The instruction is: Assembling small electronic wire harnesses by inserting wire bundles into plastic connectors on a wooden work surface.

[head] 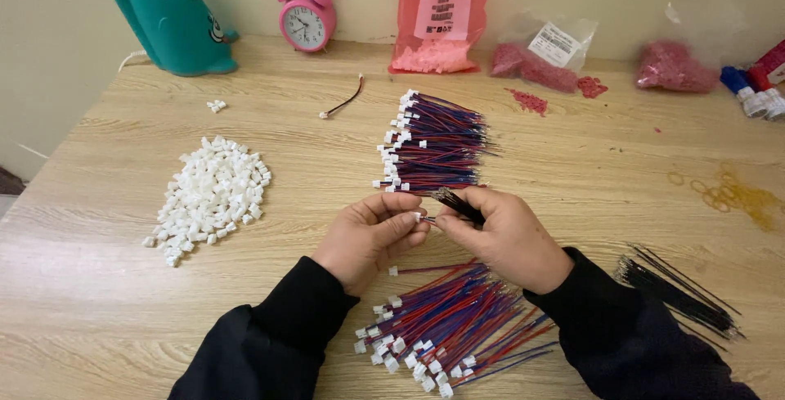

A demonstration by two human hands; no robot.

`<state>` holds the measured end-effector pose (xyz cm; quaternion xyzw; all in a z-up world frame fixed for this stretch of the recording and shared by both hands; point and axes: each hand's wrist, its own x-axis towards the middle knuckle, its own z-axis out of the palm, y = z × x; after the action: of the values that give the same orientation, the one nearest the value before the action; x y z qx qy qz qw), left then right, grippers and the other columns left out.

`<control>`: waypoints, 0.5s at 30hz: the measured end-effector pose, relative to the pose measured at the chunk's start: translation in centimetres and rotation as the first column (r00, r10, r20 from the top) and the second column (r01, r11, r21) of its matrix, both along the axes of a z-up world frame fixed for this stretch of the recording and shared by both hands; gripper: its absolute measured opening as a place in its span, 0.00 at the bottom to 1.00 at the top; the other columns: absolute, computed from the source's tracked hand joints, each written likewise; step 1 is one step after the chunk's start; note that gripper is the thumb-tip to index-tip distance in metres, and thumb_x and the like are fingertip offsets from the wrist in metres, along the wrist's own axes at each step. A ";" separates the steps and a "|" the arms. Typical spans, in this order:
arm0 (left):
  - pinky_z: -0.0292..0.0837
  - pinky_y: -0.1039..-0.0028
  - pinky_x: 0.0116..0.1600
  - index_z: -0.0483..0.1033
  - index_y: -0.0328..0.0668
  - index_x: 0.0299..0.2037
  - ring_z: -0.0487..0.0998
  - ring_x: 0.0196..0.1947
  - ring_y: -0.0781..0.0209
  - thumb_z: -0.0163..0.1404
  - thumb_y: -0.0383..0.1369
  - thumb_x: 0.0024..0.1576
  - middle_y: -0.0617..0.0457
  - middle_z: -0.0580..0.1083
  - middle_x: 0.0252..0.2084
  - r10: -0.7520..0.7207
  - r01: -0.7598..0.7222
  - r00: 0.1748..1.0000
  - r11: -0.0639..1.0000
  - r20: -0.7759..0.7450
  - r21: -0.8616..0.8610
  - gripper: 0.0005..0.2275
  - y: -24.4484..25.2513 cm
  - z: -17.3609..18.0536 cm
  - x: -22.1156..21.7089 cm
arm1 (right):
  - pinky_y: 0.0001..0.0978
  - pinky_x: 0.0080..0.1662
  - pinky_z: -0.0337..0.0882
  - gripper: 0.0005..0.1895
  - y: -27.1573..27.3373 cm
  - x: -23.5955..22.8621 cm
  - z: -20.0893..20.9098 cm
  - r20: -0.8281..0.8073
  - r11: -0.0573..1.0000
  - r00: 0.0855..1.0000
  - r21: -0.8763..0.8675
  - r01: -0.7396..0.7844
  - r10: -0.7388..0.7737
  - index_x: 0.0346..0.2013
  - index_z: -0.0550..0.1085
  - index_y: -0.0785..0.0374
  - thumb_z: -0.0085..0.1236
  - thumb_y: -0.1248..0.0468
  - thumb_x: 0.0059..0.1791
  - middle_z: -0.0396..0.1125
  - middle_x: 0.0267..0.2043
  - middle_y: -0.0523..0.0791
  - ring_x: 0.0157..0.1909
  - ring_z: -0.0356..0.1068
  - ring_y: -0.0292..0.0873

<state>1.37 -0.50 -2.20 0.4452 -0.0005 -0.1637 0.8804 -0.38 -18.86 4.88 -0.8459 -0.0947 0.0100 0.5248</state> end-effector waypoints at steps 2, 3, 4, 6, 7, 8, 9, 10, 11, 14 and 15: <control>0.82 0.70 0.43 0.74 0.27 0.46 0.81 0.36 0.55 0.52 0.20 0.54 0.42 0.75 0.38 -0.005 0.005 1.000 1.000 0.003 0.004 0.11 0.0 -0.2 0.1 | 0.29 0.38 0.72 0.06 0.0 0.0 0.0 0.000 1.000 1.000 -0.009 0.005 -0.005 0.34 0.79 0.67 0.61 0.68 0.43 0.74 0.27 0.47 0.33 0.68 0.37; 0.82 0.71 0.43 0.74 0.27 0.46 0.81 0.36 0.55 0.52 0.20 0.54 0.42 0.75 0.38 -0.007 0.007 1.000 1.000 0.006 0.008 0.11 0.1 -0.3 0.1 | 0.30 0.39 0.73 0.06 0.0 0.0 0.0 0.000 1.000 1.000 -0.018 0.008 -0.008 0.33 0.79 0.67 0.61 0.68 0.44 0.75 0.27 0.47 0.33 0.68 0.37; 0.82 0.71 0.43 0.74 0.27 0.46 0.81 0.36 0.55 0.52 0.20 0.54 0.42 0.75 0.38 -0.009 0.009 1.000 1.000 0.005 0.009 0.11 0.1 -0.2 0.1 | 0.30 0.39 0.73 0.06 -0.1 0.1 -0.2 -0.001 1.000 1.000 -0.017 0.011 -0.011 0.33 0.79 0.67 0.61 0.68 0.44 0.75 0.27 0.47 0.33 0.68 0.37; 0.82 0.71 0.44 0.74 0.27 0.46 0.81 0.36 0.56 0.52 0.20 0.54 0.42 0.75 0.38 -0.015 0.015 1.000 1.000 0.008 0.011 0.10 0.1 -0.1 0.0 | 0.32 0.38 0.74 0.07 -0.2 0.2 -0.6 0.044 0.995 0.999 -0.099 0.034 -0.030 0.34 0.79 0.66 0.62 0.67 0.43 0.75 0.27 0.50 0.33 0.71 0.38; 0.82 0.71 0.44 0.74 0.27 0.46 0.81 0.36 0.56 0.52 0.20 0.54 0.42 0.75 0.38 -0.017 0.017 1.000 1.000 0.008 0.012 0.10 0.0 -0.2 0.0 | 0.32 0.38 0.74 0.07 -0.1 0.0 -0.5 0.044 0.995 0.999 -0.098 0.036 -0.032 0.34 0.79 0.66 0.62 0.67 0.43 0.75 0.27 0.50 0.33 0.71 0.38; 0.82 0.71 0.44 0.74 0.28 0.46 0.81 0.36 0.56 0.53 0.21 0.54 0.42 0.75 0.37 -0.013 0.013 1.000 1.000 0.012 0.018 0.10 0.0 -0.2 0.0 | 0.32 0.39 0.73 0.06 0.1 -0.1 -0.3 0.051 0.993 0.998 -0.113 0.039 -0.034 0.33 0.79 0.66 0.61 0.66 0.43 0.74 0.27 0.50 0.33 0.72 0.39; 0.82 0.71 0.43 0.74 0.28 0.45 0.81 0.35 0.57 0.53 0.21 0.54 0.43 0.75 0.37 -0.009 0.009 1.000 1.000 0.015 0.023 0.10 0.0 -0.2 0.1 | 0.33 0.39 0.73 0.06 0.2 -0.2 -0.2 0.059 0.991 0.998 -0.128 0.043 -0.035 0.32 0.79 0.66 0.61 0.66 0.43 0.73 0.26 0.51 0.33 0.72 0.41; 0.82 0.71 0.43 0.74 0.28 0.45 0.81 0.35 0.57 0.53 0.21 0.54 0.43 0.75 0.37 -0.011 0.011 1.000 1.000 0.015 0.024 0.10 0.0 -0.1 0.0 | 0.33 0.39 0.73 0.06 0.3 -0.2 0.1 0.059 0.991 0.998 -0.127 0.044 -0.037 0.32 0.79 0.66 0.61 0.66 0.43 0.73 0.26 0.51 0.33 0.72 0.41; 0.82 0.70 0.43 0.74 0.28 0.45 0.81 0.35 0.57 0.53 0.21 0.54 0.43 0.75 0.37 -0.004 0.003 1.000 1.000 0.017 0.028 0.10 0.0 0.0 0.0 | 0.33 0.39 0.73 0.06 0.4 -0.3 0.3 0.074 0.988 0.997 -0.150 0.041 -0.031 0.32 0.79 0.65 0.61 0.65 0.43 0.73 0.26 0.50 0.33 0.73 0.41; 0.83 0.70 0.43 0.74 0.27 0.45 0.80 0.35 0.57 0.53 0.21 0.53 0.43 0.75 0.36 0.003 -0.004 1.000 0.999 0.027 0.048 0.10 -0.1 0.0 0.0 | 0.32 0.39 0.73 0.06 0.5 -0.5 0.2 0.098 0.982 0.995 -0.187 0.034 -0.016 0.31 0.79 0.63 0.62 0.64 0.43 0.72 0.26 0.49 0.33 0.73 0.41; 0.83 0.69 0.44 0.74 0.27 0.45 0.80 0.35 0.57 0.53 0.20 0.53 0.43 0.75 0.36 0.005 -0.007 0.999 0.998 0.036 0.062 0.10 -0.2 -0.1 0.0 | 0.31 0.38 0.73 0.06 0.6 -0.4 0.0 0.109 0.979 0.994 -0.203 0.028 -0.006 0.31 0.79 0.62 0.62 0.63 0.44 0.72 0.25 0.48 0.33 0.73 0.40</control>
<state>1.39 -0.69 -2.25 0.4753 -0.0099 -0.1532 0.8664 -0.83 -18.29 4.85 -0.8953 -0.1144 -0.0307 0.4295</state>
